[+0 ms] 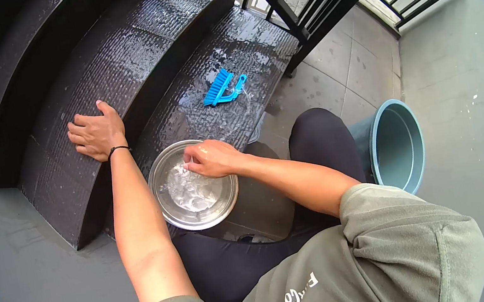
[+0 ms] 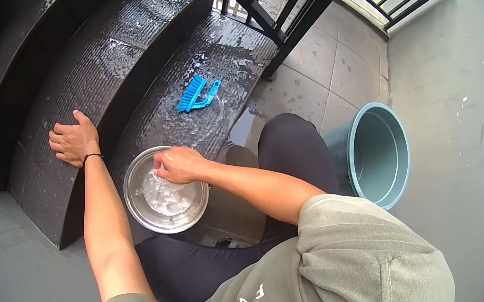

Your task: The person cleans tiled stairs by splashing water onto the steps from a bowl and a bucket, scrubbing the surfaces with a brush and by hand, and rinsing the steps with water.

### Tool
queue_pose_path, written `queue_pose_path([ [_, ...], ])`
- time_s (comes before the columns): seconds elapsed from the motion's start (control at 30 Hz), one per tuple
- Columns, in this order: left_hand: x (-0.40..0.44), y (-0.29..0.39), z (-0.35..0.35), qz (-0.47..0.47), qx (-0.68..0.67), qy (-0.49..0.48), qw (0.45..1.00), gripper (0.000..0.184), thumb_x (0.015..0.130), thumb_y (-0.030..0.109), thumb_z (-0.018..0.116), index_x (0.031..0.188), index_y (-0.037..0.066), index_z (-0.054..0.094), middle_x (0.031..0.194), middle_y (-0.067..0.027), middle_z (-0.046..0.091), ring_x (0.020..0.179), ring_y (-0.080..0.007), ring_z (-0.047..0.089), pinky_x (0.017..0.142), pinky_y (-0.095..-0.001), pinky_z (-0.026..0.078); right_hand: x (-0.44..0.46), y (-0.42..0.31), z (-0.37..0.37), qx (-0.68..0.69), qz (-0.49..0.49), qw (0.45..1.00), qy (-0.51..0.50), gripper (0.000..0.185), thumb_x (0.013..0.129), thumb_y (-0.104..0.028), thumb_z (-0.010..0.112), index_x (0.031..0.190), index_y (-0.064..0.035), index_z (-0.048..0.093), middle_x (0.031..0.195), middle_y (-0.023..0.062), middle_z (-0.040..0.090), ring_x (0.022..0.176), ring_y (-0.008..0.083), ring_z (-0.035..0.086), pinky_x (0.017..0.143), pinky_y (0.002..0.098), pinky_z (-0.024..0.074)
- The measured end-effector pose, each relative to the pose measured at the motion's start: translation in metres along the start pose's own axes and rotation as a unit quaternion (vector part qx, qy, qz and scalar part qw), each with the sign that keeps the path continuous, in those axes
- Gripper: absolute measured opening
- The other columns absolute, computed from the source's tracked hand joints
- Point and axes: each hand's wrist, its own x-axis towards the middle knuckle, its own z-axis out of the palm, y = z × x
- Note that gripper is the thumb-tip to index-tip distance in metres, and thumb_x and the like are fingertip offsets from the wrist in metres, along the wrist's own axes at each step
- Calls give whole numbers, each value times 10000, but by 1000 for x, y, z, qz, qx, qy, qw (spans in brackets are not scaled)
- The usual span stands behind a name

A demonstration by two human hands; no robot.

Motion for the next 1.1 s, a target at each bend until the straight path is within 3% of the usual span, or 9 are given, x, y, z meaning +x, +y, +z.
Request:
queue_pose_path([
  [0.1, -1, -4, 2, 1, -7, 8, 1000, 613, 905, 519, 566, 1273, 30, 535, 1410, -164, 489, 1357, -316, 399, 1056, -467, 368, 34, 15, -37, 21, 52, 997, 58, 370, 919, -412, 611, 1067, -75, 654, 938, 209, 708, 952, 382, 676, 833, 489, 526],
  [0.17, 0, -2, 5, 10, -1, 12, 1000, 612, 906, 523, 569, 1282, 41, 538, 1415, -154, 491, 1358, -312, 401, 1064, -471, 366, 59, 40, -88, -91, 76, 992, 34, 390, 917, -423, 612, 1070, -67, 657, 959, 220, 709, 976, 379, 676, 834, 486, 529],
  [0.23, 0, -1, 6, -1, 10, 17, 1000, 614, 908, 538, 571, 1300, 65, 543, 1420, -136, 497, 1359, -298, 405, 1076, -471, 362, 84, 90, -124, -269, 102, 948, -139, 607, 859, -550, 647, 1114, 2, 663, 1030, 228, 707, 1035, 384, 672, 826, 477, 544],
  [0.33, -2, 1, 4, 10, 7, 33, 999, 611, 902, 518, 582, 1300, 58, 531, 1438, -157, 477, 1375, -315, 389, 1081, -479, 353, 53, 150, -128, -467, 44, 878, -95, 809, 740, -683, 710, 1124, 25, 634, 1175, 196, 622, 1124, 354, 601, 890, 463, 504],
  [0.47, -2, -8, 19, 44, 37, 74, 996, 608, 897, 560, 592, 1283, 91, 575, 1395, -129, 522, 1334, -324, 436, 1059, -491, 385, 28, 218, -97, -380, -43, 914, 134, 650, 756, -597, 723, 1031, -28, 574, 1053, 115, 557, 1101, 298, 541, 894, 439, 429],
  [0.6, 9, -23, 37, 74, 92, 101, 988, 630, 887, 636, 584, 1252, 124, 620, 1309, -122, 592, 1249, -352, 514, 1029, -492, 427, 31, 237, -81, -357, -186, 863, 306, 453, 777, -528, 719, 969, -143, 575, 1041, 68, 558, 1057, 253, 528, 854, 422, 407],
  [0.8, 24, -29, 38, 54, 68, 53, 995, 709, 891, 693, 524, 1309, 127, 605, 1354, -169, 571, 1272, -401, 482, 1063, -500, 394, 48, 245, -79, -290, -229, 900, 229, 332, 837, -445, 690, 933, -153, 566, 996, 54, 560, 1035, 235, 547, 906, 416, 406],
  [0.93, 24, -30, 34, 30, 77, 35, 996, 753, 886, 708, 515, 1328, 103, 583, 1362, -192, 558, 1298, -404, 453, 1085, -494, 366, 36, 245, -83, -195, -211, 927, 243, 327, 880, -401, 660, 913, -96, 544, 885, 72, 564, 887, 220, 611, 790, 385, 484],
  [1.1, 24, -29, 35, 23, 67, 41, 997, 748, 886, 703, 521, 1319, 97, 588, 1355, -194, 562, 1285, -409, 466, 1083, -492, 371, 4, 270, -113, -328, -79, 875, 346, 421, 894, -459, 667, 750, -77, 563, 700, 77, 556, 622, 237, 598, 560, 360, 512],
])
